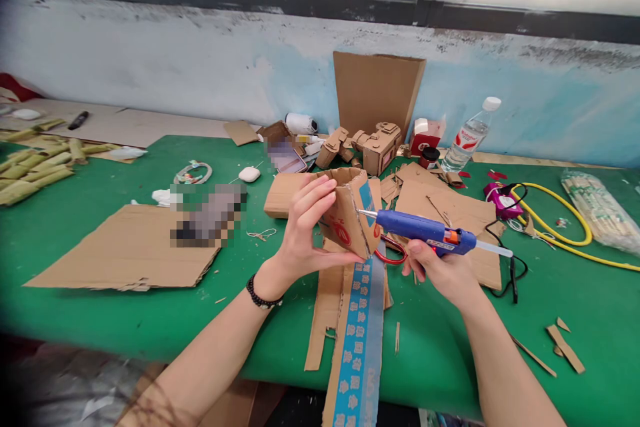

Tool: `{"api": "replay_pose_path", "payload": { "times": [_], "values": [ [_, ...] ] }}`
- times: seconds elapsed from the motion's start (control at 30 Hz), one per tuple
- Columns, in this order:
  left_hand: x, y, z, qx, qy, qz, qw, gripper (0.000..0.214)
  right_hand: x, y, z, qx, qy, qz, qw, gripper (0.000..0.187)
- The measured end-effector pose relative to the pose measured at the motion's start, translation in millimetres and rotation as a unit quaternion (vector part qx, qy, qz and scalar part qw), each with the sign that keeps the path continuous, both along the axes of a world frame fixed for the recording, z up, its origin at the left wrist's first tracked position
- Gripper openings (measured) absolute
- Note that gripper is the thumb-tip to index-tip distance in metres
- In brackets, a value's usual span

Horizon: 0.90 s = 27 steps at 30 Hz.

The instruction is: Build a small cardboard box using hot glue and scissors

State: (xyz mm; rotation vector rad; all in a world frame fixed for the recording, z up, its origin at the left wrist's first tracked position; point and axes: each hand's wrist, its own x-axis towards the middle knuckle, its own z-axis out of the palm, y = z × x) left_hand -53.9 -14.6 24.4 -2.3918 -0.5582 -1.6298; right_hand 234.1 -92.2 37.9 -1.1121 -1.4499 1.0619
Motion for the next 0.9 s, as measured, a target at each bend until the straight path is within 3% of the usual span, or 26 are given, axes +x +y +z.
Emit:
{"api": "replay_pose_path", "payload": {
  "times": [0.9],
  "values": [
    [-2.9, 1.8, 0.2, -0.016, 0.007, 0.039, 0.999, 0.121, -6.0, -2.7, 9.2, -0.016, -0.013, -0.023, 1.000, 0.069]
  ]
}}
